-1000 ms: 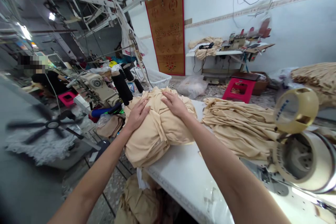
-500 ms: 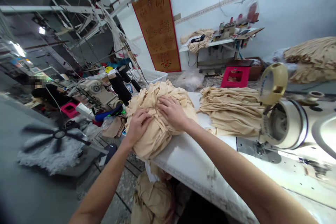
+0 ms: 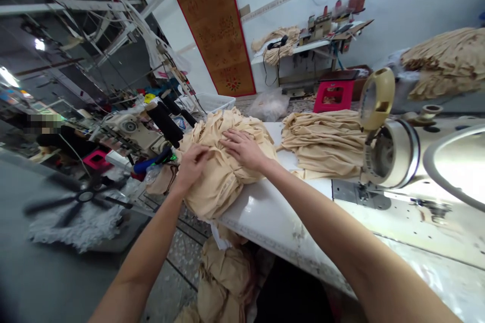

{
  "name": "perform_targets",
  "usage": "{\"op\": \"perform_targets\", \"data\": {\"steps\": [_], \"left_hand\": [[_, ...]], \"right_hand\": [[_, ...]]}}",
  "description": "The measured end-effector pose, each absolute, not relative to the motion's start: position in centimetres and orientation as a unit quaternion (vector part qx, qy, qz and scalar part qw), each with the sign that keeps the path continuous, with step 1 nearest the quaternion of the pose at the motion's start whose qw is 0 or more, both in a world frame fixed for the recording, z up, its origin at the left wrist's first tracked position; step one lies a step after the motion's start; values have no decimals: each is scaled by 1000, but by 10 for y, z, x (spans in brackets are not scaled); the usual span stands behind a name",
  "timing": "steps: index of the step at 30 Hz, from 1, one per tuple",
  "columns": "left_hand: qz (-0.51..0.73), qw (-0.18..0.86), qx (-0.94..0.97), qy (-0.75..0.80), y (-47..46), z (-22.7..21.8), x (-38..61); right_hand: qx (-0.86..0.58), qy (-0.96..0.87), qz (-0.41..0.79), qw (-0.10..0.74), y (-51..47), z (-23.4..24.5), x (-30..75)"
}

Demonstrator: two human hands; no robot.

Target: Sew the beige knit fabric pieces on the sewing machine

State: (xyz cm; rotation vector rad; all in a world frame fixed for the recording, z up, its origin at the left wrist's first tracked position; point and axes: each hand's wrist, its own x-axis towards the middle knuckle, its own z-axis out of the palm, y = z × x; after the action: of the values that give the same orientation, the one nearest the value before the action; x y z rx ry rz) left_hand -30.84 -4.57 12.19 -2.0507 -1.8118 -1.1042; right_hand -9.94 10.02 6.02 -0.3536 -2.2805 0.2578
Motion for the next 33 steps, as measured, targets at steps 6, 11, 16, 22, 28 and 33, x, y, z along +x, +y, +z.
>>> {"op": "perform_targets", "data": {"steps": [6,11,16,22,28,33], "left_hand": [[-452,182,-575,-657,-53,129,-320],[-283,189,-771,-539,-81,125,-282],[-187,139,-807,-543,-69,113,-275],[-160,124,-797,-570,-46,118,-289],[-92,13,-841,-533,-4,148,-298],[-1,-51,-858,-511,25,179,-301]], "right_hand": [[-119,-902,141,391,105,60,-97],[-150,-849,182,473,81,58,-89],[-233,-808,170,514,26,34,-71],[-259,-899,60,349,21,9,-49],[-275,-900,40,335,31,12,-45],[-297,-891,47,340,25,8,-48]]}}
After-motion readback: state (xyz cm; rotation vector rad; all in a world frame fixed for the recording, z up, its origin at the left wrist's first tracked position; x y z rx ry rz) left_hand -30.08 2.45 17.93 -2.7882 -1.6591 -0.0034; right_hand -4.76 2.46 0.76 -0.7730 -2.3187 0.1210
